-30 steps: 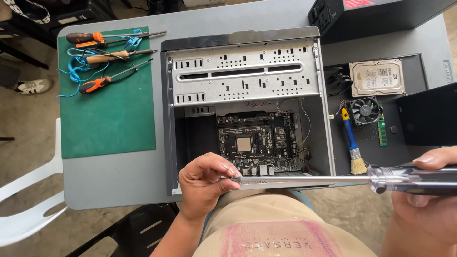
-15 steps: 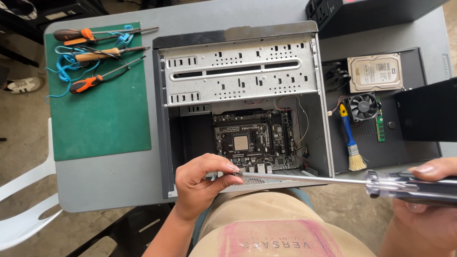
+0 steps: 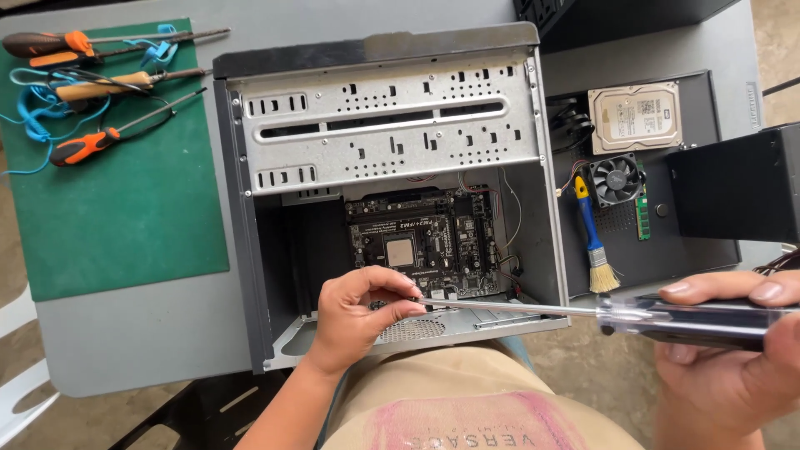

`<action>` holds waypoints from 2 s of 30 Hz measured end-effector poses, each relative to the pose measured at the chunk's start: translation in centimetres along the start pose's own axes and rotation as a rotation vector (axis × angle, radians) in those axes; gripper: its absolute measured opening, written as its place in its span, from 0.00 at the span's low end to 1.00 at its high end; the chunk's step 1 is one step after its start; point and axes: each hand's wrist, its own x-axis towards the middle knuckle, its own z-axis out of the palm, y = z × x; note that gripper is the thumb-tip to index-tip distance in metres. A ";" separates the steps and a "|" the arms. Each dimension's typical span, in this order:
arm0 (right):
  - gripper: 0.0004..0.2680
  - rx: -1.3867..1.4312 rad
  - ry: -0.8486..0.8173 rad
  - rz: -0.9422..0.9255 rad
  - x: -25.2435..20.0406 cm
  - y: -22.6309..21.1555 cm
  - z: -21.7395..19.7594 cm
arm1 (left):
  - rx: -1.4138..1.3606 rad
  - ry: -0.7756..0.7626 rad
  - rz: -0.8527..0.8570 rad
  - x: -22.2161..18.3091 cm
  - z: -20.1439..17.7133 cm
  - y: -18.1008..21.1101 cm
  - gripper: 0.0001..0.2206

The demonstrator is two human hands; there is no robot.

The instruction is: Reinstalling a motherboard into a computer case, including cleaning it with a brush and securing it with screws.

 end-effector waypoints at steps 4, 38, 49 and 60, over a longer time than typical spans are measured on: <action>0.14 0.051 0.042 0.034 0.6 1.5 -2.0 | -0.361 0.047 -0.070 -0.3 -0.3 -1.3 0.13; 0.32 -0.264 -0.071 -0.008 -1.1 -0.3 -0.6 | -0.293 0.098 0.126 -1.1 -0.7 0.5 0.12; 0.12 0.087 0.013 0.102 -1.3 0.2 -0.1 | -0.342 0.132 0.064 -1.8 -0.2 0.2 0.13; 0.31 -0.061 -0.152 -0.076 0.2 1.7 -3.4 | -0.130 0.181 0.174 -1.7 -1.0 1.8 0.13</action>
